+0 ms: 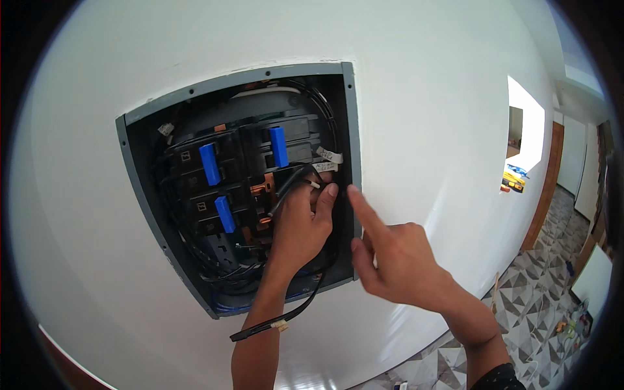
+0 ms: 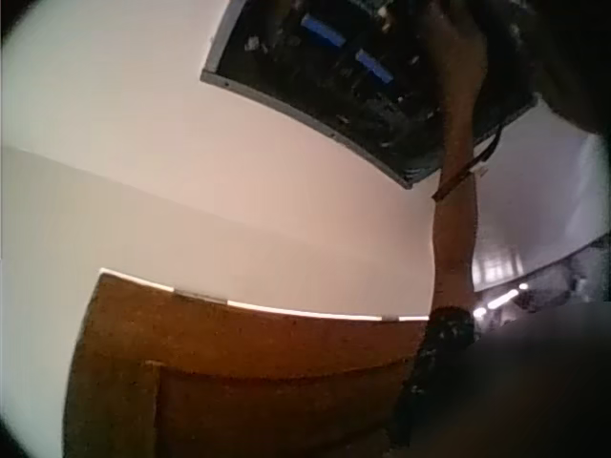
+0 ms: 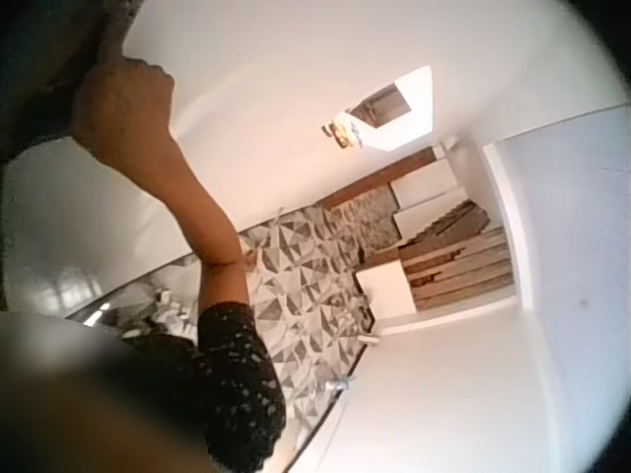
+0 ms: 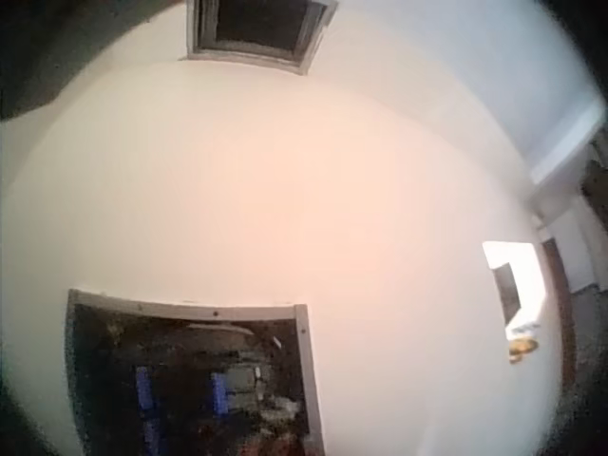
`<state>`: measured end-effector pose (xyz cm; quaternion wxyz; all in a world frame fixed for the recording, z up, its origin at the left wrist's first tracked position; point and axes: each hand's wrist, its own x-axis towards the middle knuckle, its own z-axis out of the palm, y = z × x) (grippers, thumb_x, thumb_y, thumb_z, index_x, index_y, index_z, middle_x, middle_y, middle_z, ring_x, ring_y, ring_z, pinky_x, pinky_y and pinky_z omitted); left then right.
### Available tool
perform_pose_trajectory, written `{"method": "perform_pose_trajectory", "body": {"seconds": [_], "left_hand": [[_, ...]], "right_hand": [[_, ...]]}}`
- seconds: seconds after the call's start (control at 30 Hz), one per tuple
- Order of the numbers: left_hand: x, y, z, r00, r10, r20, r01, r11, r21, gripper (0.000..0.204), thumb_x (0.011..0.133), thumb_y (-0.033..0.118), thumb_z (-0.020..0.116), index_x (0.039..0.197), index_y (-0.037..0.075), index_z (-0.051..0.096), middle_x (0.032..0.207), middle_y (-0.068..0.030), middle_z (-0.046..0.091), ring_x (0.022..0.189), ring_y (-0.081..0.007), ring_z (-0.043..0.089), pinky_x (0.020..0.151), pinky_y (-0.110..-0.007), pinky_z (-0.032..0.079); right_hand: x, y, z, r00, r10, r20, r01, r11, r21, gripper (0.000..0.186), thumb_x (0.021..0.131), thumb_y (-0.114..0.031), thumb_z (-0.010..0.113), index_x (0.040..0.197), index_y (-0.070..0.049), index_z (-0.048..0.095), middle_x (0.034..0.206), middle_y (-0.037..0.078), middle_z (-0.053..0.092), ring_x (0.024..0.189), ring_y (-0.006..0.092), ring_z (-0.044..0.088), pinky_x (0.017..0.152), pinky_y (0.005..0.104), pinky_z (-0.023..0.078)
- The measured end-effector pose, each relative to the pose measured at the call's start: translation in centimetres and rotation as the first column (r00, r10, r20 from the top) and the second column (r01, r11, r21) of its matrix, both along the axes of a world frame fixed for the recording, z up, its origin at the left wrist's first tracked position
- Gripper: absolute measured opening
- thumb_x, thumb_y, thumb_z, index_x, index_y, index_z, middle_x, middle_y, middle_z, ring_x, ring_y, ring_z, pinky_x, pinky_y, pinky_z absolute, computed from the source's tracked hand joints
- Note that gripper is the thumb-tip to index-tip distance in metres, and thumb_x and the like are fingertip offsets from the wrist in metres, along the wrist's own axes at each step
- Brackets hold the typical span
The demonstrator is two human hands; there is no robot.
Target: Connecting wires and cables inside an electrical breaker box panel mounted on a wall.
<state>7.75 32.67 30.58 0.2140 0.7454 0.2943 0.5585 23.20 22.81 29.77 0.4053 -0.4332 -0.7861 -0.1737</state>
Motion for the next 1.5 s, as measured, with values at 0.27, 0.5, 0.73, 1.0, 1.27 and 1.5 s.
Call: {"method": "perform_pose_trajectory", "body": {"seconds": [0.27,0.5,0.73,1.0,1.27,1.5], "left_hand": [[-0.1,0.5,-0.1,1.0,0.013,-0.022,-0.011,0.993,0.119,0.026,0.102,0.019,0.059,0.115,-0.003,0.062,0.097,-0.0176,0.07,0.088,-0.0267,0.072,0.077,-0.037,0.055],[-0.2,-0.2,0.3,0.999,0.028,-0.041,-0.024,0.993,0.115,0.024,0.102,0.017,0.058,0.116,-0.002,0.062,0.099,-0.0164,0.07,0.089,-0.026,0.073,0.078,-0.037,0.056],[-0.2,-0.2,0.3,1.0,0.008,-0.014,-0.006,0.989,0.15,0.02,0.102,0.012,0.058,0.117,-0.001,0.062,0.099,-0.0162,0.071,0.089,-0.0276,0.073,0.078,-0.037,0.056],[0.2,0.8,-0.3,0.991,-0.107,0.075,0.1,0.991,0.092,0.02,0.102,0.012,0.057,0.115,-0.001,0.063,0.1,-0.0187,0.071,0.089,-0.0302,0.073,0.077,-0.037,0.056],[-0.2,0.6,0.1,0.999,-0.035,-0.007,0.035,0.997,0.068,0.031,0.104,0.022,0.057,0.125,-0.001,0.062,0.101,-0.0116,0.069,0.09,-0.0159,0.068,0.078,-0.032,0.06],[0.2,0.9,0.0,0.996,-0.027,0.082,0.014,0.989,0.147,0.023,0.098,0.014,0.06,0.111,-0.003,0.069,0.091,-0.0193,0.073,0.082,-0.032,0.071,0.079,-0.039,0.053]], "right_hand": [[-2.4,0.0,-0.8,0.995,-0.099,0.01,0.097,0.946,-0.309,0.077,0.086,-0.012,0.058,0.149,0.015,0.024,0.052,0.017,0.057,0.044,0.0391,0.057,0.048,0.0498,0.045],[-3.0,1.6,-0.8,0.983,-0.137,-0.122,0.134,0.991,-0.029,0.065,0.083,-0.009,0.064,0.144,0.005,0.044,0.06,0.014,0.058,0.049,0.0334,0.058,0.05,0.0468,0.046],[-1.7,5.1,3.2,0.97,-0.086,-0.229,0.212,0.764,0.609,0.04,0.067,-0.006,0.08,0.106,-0.01,0.073,0.107,0.013,0.047,0.101,0.0301,0.044,0.089,0.042,0.037],[-0.9,6.4,3.9,0.982,-0.059,-0.181,0.157,0.788,0.596,0.031,0.067,-0.005,0.08,0.097,-0.01,0.075,0.112,0.012,0.047,0.105,0.0302,0.044,0.092,0.0411,0.038],[1.7,7.2,1.9,0.948,0.269,-0.167,-0.119,0.792,0.599,0.022,0.081,0.004,0.076,0.101,-0.005,0.078,0.108,0.008,0.057,0.098,0.0186,0.055,0.086,0.0302,0.046],[0.7,6.3,1.6,0.92,0.325,-0.22,-0.129,0.779,0.614,0.018,0.083,0.004,0.073,0.099,-0.003,0.077,0.094,0.008,0.059,0.081,0.0158,0.058,0.072,0.0263,0.048]]}}
